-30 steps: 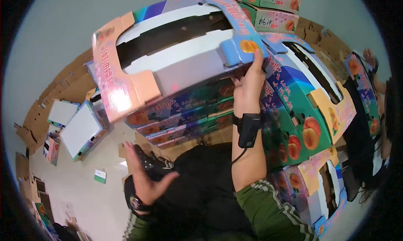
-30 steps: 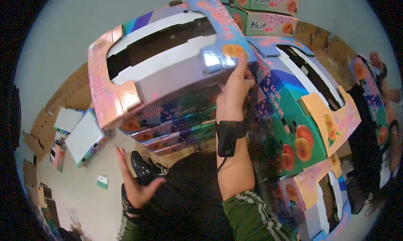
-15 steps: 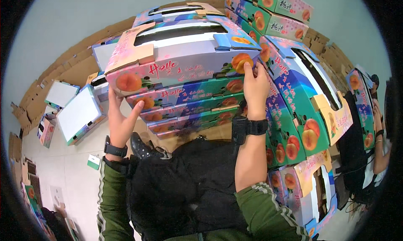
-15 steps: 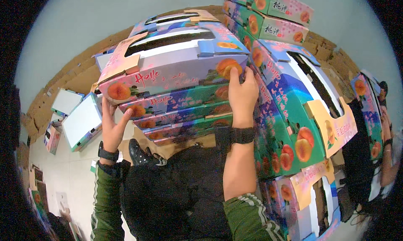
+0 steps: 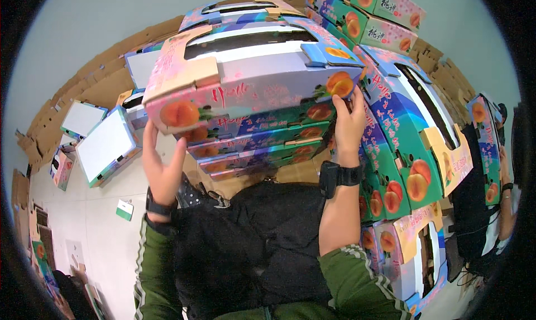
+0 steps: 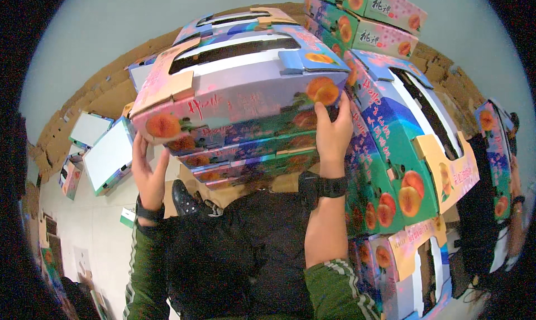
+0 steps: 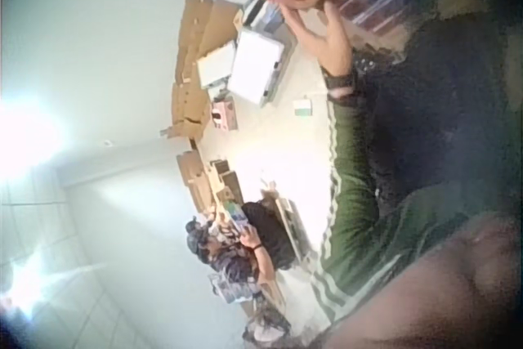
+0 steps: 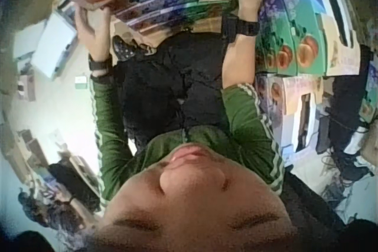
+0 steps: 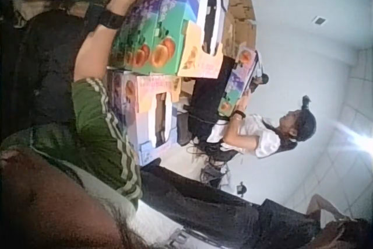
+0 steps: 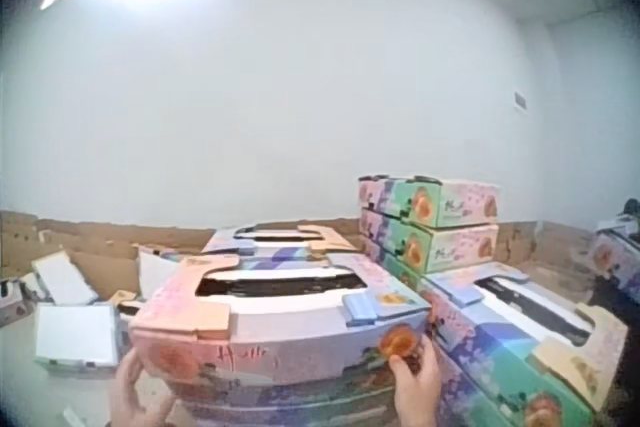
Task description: Assembling and stacking cardboard peach boxes.
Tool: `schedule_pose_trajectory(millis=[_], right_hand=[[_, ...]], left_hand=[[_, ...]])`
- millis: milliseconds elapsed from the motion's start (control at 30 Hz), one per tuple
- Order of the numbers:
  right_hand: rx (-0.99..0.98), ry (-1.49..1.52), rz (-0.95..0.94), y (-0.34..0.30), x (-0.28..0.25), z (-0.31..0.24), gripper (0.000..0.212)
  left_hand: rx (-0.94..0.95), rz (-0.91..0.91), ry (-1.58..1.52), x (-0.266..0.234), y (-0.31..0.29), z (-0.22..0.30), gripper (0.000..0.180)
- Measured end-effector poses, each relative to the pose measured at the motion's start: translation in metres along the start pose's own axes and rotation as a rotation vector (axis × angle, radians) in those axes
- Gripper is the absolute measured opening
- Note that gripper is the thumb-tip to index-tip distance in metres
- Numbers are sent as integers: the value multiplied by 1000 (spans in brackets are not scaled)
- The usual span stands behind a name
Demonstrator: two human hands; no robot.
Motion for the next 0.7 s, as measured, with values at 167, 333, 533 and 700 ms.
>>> schedule_pose_trajectory(millis=[167, 333, 533, 700], right_hand=[[76, 259, -62, 8, -13, -15, 57], [170, 121, -84, 2, -12, 21, 67], [617, 845, -277, -71, -17, -14, 62], [615, 455, -462, -151, -37, -17, 69]], left_hand=[[209, -63, 45, -30, -72, 86, 61], [478, -543, -97, 8, -126, 136, 44], [-177, 75, -24, -79, -86, 17, 23], [-428, -296, -692, -22, -51, -8, 64]])
Point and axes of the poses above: each hand's wrist, its own y-axis towards the middle knuckle, its own x-axis out of the palm, z = x × y, the point moved 10 cm from there along y, towards the middle knuckle, and after that the axes turned 4 degrees about z, right-handed, at the moved point
